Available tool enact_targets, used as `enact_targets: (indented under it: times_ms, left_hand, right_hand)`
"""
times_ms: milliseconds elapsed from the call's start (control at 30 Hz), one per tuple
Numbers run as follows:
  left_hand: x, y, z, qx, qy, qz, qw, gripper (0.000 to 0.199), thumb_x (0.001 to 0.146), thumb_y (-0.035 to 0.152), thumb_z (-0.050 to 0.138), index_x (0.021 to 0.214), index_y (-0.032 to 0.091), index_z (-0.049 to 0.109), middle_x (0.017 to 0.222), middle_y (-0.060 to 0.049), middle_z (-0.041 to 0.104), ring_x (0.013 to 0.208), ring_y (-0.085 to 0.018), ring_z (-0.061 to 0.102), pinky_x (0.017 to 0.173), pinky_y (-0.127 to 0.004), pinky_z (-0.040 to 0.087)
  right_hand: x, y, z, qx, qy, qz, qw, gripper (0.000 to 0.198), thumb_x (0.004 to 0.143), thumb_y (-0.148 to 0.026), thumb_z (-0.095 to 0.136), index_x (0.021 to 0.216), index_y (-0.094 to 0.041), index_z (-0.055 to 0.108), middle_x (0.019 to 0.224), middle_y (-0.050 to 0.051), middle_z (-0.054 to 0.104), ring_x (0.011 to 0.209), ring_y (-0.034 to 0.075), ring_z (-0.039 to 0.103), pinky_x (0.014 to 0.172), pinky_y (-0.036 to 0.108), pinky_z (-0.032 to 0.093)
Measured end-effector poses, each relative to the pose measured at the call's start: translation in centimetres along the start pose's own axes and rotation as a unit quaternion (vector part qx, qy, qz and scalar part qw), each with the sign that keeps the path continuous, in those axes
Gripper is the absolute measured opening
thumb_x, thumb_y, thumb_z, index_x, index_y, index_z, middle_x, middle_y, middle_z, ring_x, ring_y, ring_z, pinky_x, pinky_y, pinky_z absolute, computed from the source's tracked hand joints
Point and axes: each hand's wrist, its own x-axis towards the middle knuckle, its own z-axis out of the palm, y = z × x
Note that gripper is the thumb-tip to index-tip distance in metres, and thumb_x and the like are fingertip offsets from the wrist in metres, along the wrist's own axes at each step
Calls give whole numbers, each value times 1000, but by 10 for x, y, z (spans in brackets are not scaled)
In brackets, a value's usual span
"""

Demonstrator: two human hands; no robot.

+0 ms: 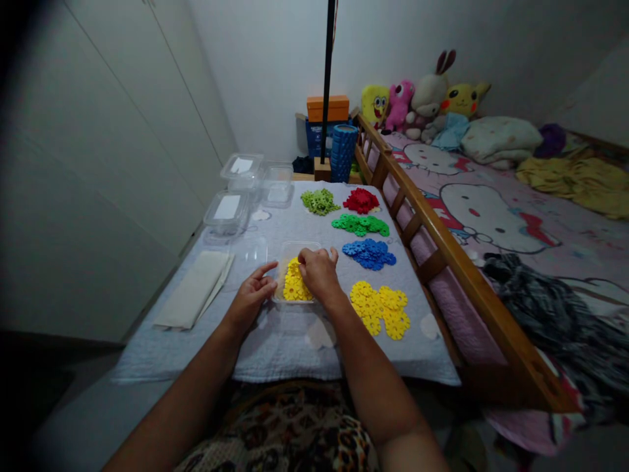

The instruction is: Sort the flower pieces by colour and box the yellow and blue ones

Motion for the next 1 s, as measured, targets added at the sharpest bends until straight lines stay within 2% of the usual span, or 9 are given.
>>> enact_targets:
  times_ms: [100, 200, 367, 500, 633, 800, 1000]
  left_hand:
    - [-1, 2, 1, 1, 3, -1, 1000, 69, 77, 36, 77, 139, 16, 53, 63, 8, 45, 53, -7, 36, 51, -19, 25]
    - [-2, 3, 1, 10, 8, -4, 1000, 69, 76, 36, 77, 138, 16, 54, 63, 8, 44, 54, -7, 37, 51, -19, 25]
    - [-2, 4, 1, 13, 9, 5, 1000, 68, 76, 35, 77, 137, 16, 55, 63, 8, 44, 53, -7, 37, 51, -19, 26]
    - [-3, 7, 3, 12, 8, -2, 1000, 69, 75, 36, 77, 137, 16, 54, 62, 9, 44, 51, -7, 36, 48, -19, 25]
    - [-4, 10, 5, 12, 15, -8, 1000, 71, 73, 36, 78, 137, 16, 54, 62, 9, 44, 51, -6, 36, 47, -19, 26]
    - [-4, 11, 6, 12, 20, -8, 1000, 71, 72, 35, 78, 137, 14, 54, 63, 8, 46, 52, -6, 37, 49, -19, 26]
    - [-4, 11, 6, 18, 18, -3, 1000, 71, 73, 36, 77, 136, 13, 54, 62, 8, 47, 53, -7, 38, 51, -20, 27]
  right_hand:
    - [-2, 3, -5, 20, 22, 9, 1000, 13, 86, -16, 58, 90, -24, 67, 94, 3, 72, 102, 24, 58, 111, 53, 22]
    - [-6, 15, -20, 66, 58, 19, 996, 11, 84, -20, 59, 90, -24, 67, 98, 5, 73, 104, 25, 59, 105, 47, 32]
    - [-28, 69, -48, 122, 116, 54, 984, 14, 83, -31, 58, 90, -21, 67, 99, 7, 72, 99, 25, 62, 95, 41, 43]
    - [-65, 120, -59, 74, 171, 97, 978, 26, 83, -42, 59, 96, -21, 66, 104, 11, 71, 104, 28, 61, 97, 44, 43]
    - [-108, 152, -56, -21, 196, 137, 971, 36, 85, -48, 56, 107, -21, 64, 117, 15, 67, 115, 32, 57, 102, 48, 39]
    - [-139, 163, -40, -77, 195, 198, 958, 48, 88, -52, 49, 120, -19, 61, 129, 17, 62, 122, 34, 52, 105, 51, 35]
    - [-130, 148, -23, -87, 166, 201, 961, 48, 91, -51, 45, 123, -19, 60, 130, 14, 63, 121, 33, 52, 104, 51, 33]
